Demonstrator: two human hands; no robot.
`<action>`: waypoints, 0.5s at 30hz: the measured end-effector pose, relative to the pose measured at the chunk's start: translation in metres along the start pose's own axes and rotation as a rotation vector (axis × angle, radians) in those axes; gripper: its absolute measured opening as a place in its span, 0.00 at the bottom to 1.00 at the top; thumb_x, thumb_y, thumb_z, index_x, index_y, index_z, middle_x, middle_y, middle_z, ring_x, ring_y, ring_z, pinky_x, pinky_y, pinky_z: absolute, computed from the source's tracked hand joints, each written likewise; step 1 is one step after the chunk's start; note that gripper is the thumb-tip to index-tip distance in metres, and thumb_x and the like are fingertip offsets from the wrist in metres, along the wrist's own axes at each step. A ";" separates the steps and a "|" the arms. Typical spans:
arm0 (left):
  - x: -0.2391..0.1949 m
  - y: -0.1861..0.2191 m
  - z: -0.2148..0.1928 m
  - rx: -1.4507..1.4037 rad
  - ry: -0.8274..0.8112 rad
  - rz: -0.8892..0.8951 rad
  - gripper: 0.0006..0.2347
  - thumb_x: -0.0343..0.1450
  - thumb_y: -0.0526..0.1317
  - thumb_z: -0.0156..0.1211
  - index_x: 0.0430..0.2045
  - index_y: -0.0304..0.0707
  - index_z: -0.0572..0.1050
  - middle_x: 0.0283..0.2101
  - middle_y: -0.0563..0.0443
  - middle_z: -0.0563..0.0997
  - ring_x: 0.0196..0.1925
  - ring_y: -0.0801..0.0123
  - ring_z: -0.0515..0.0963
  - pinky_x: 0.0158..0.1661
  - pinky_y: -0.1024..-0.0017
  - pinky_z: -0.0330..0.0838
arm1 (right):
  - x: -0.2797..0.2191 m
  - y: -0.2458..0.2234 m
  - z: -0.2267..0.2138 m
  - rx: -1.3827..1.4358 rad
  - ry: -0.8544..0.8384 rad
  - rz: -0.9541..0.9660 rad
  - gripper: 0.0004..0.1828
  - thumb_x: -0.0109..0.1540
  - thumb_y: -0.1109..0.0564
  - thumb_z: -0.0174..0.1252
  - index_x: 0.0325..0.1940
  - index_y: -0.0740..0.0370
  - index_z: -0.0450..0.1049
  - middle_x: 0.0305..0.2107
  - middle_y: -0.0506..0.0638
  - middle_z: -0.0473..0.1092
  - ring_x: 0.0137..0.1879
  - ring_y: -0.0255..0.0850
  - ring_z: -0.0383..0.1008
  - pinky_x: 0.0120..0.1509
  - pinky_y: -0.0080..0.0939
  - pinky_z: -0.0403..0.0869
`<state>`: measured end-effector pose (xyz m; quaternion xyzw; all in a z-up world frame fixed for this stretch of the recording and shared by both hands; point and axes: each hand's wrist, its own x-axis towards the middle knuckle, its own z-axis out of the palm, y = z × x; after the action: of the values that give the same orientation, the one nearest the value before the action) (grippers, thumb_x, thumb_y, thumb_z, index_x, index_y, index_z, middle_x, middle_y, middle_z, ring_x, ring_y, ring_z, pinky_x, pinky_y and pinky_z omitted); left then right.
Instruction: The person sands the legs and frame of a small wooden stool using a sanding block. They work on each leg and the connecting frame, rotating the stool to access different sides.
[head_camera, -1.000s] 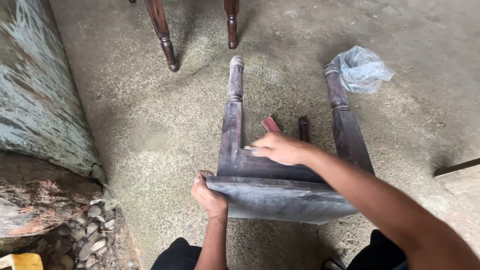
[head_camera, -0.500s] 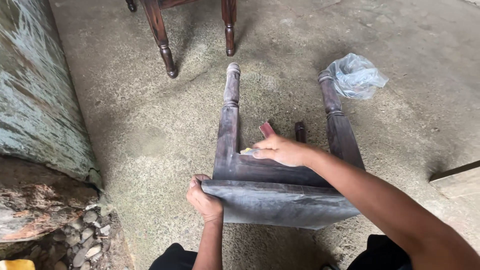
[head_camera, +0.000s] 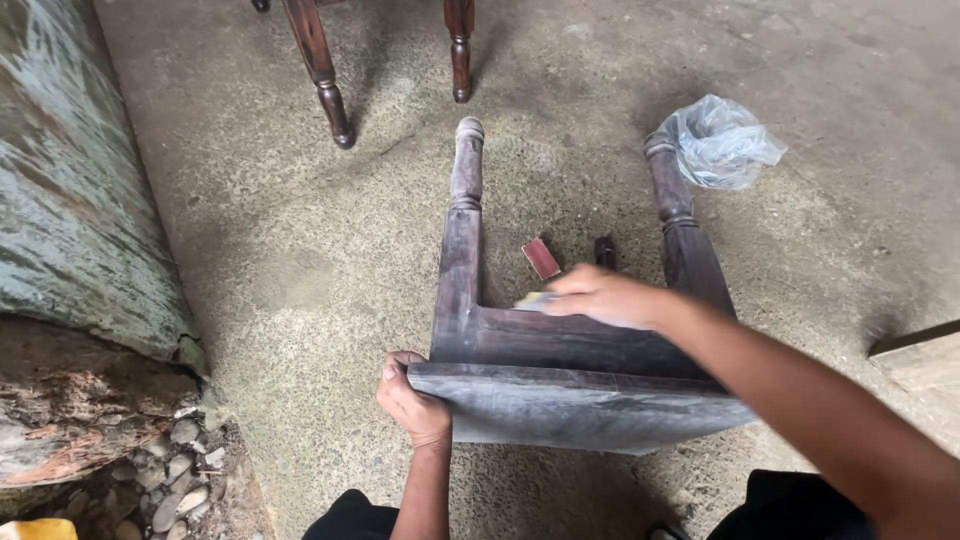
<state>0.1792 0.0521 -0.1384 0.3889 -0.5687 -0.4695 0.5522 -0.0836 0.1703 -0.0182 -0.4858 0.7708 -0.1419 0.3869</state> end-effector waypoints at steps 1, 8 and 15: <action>-0.001 -0.004 -0.001 0.003 -0.006 -0.005 0.22 0.76 0.47 0.31 0.22 0.29 0.71 0.22 0.45 0.73 0.27 0.63 0.70 0.32 0.66 0.64 | -0.007 0.015 -0.002 0.005 -0.002 0.006 0.25 0.70 0.41 0.53 0.46 0.66 0.84 0.36 0.59 0.73 0.45 0.45 0.71 0.53 0.48 0.70; -0.001 -0.003 0.002 -0.013 0.010 -0.021 0.23 0.76 0.47 0.31 0.21 0.28 0.71 0.21 0.45 0.72 0.26 0.64 0.69 0.32 0.66 0.63 | 0.018 -0.016 0.006 0.061 -0.060 -0.133 0.20 0.70 0.45 0.52 0.51 0.59 0.82 0.27 0.52 0.73 0.34 0.42 0.68 0.43 0.48 0.70; -0.002 -0.017 0.003 -0.140 0.005 0.034 0.21 0.76 0.47 0.34 0.22 0.28 0.69 0.25 0.46 0.73 0.30 0.65 0.70 0.36 0.66 0.65 | -0.015 0.024 -0.009 0.144 -0.031 -0.256 0.23 0.69 0.45 0.50 0.66 0.51 0.76 0.53 0.49 0.77 0.56 0.35 0.76 0.64 0.47 0.68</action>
<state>0.1753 0.0503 -0.1557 0.3406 -0.5396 -0.4977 0.5874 -0.1020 0.1935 -0.0193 -0.5534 0.6842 -0.2377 0.4112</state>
